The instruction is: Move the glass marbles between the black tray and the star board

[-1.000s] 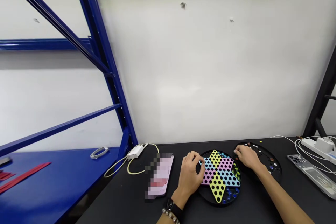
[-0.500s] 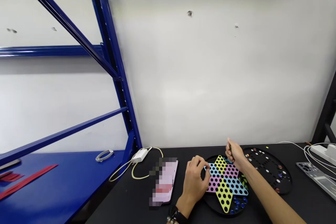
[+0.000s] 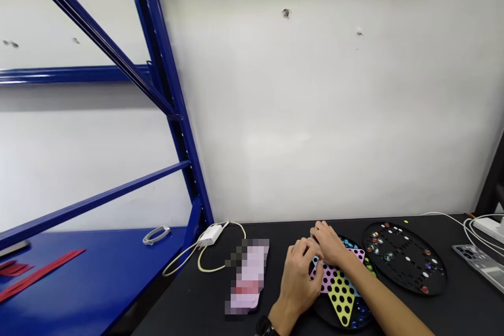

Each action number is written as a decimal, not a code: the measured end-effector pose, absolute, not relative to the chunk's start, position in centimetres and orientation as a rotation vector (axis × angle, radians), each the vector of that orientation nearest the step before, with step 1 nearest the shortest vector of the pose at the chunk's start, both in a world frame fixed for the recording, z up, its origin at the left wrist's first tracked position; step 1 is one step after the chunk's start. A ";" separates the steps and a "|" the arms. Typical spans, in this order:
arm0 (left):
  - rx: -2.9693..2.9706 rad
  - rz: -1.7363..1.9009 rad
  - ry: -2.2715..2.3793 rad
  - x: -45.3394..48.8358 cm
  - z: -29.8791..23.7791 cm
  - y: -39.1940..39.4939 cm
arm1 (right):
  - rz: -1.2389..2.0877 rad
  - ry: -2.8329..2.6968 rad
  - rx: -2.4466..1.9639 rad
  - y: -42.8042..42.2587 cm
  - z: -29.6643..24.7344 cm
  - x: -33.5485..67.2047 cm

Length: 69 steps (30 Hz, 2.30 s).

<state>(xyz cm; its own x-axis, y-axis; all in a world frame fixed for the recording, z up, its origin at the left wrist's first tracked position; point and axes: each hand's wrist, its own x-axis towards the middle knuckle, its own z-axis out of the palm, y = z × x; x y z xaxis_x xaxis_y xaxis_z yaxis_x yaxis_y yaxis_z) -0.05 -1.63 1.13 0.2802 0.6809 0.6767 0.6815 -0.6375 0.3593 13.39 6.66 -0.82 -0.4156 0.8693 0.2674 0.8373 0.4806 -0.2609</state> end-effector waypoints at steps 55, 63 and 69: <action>-2.562 -1.091 -1.604 -1.1 1.7 -1.7 | 0.226 -1.810 -2.135 13.2 -1.3 20.4; -2.573 -1.102 -1.557 -0.7 1.8 -1.6 | 0.333 -2.008 -1.795 9.8 0.2 18.1; -2.591 -1.051 -1.565 -0.6 1.7 -1.5 | 0.080 -2.389 -1.477 5.3 0.4 15.5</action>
